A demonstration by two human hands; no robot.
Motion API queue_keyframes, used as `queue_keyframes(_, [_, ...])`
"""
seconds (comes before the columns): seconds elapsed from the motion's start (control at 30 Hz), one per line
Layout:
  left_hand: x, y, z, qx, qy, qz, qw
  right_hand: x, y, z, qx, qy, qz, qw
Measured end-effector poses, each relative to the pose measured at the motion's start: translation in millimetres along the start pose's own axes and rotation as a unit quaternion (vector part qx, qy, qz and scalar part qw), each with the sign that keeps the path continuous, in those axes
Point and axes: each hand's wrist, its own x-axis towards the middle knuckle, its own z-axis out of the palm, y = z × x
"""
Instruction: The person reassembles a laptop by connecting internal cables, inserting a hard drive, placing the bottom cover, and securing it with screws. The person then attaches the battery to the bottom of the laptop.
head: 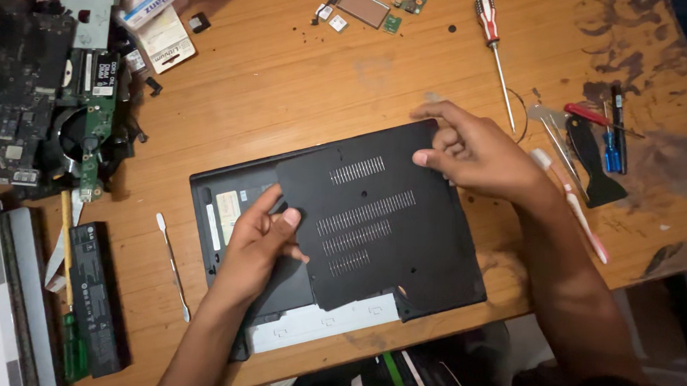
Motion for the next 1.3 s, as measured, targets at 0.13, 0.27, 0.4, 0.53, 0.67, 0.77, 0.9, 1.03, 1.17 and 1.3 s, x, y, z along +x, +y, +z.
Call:
queue_keyframes(0.13, [0,0,2,0.007,-0.012,-0.013,1.000,1,-1,-2,-0.114,-0.012,0.000,0.993])
queue_keyframes(0.27, [1,-3,1,0.003,-0.005,0.001,1.000,2,-3,1,-0.157,0.004,-0.032,0.987])
queue_keyframes(0.4, [-3,-9,-2,0.020,-0.011,0.028,0.999,1,-5,6,-0.159,0.020,-0.016,0.987])
queue_keyframes(0.53, [-3,-12,-4,0.009,-0.043,0.044,0.998,-6,-11,8,-0.257,0.061,-0.035,0.964])
queue_keyframes(0.67, [0,-11,-1,-0.001,-0.041,0.041,0.998,-8,-15,7,-0.299,0.051,-0.025,0.952])
queue_keyframes(0.77, [1,-9,1,0.005,-0.032,0.048,0.998,-10,-17,4,-0.297,0.025,0.008,0.954])
queue_keyframes(0.9, [4,-5,5,0.037,-0.018,0.057,0.997,-8,-19,0,-0.240,0.007,0.011,0.971])
queue_keyframes(1.03, [5,-3,6,0.026,-0.012,0.042,0.999,-7,-16,-7,-0.225,-0.011,0.001,0.974])
queue_keyframes(1.17, [6,-5,4,0.013,0.001,0.025,1.000,-6,-10,-10,-0.188,-0.009,-0.036,0.982])
queue_keyframes(1.3, [7,-11,2,-0.017,0.004,0.033,0.999,-4,-6,-12,-0.177,-0.026,-0.040,0.983])
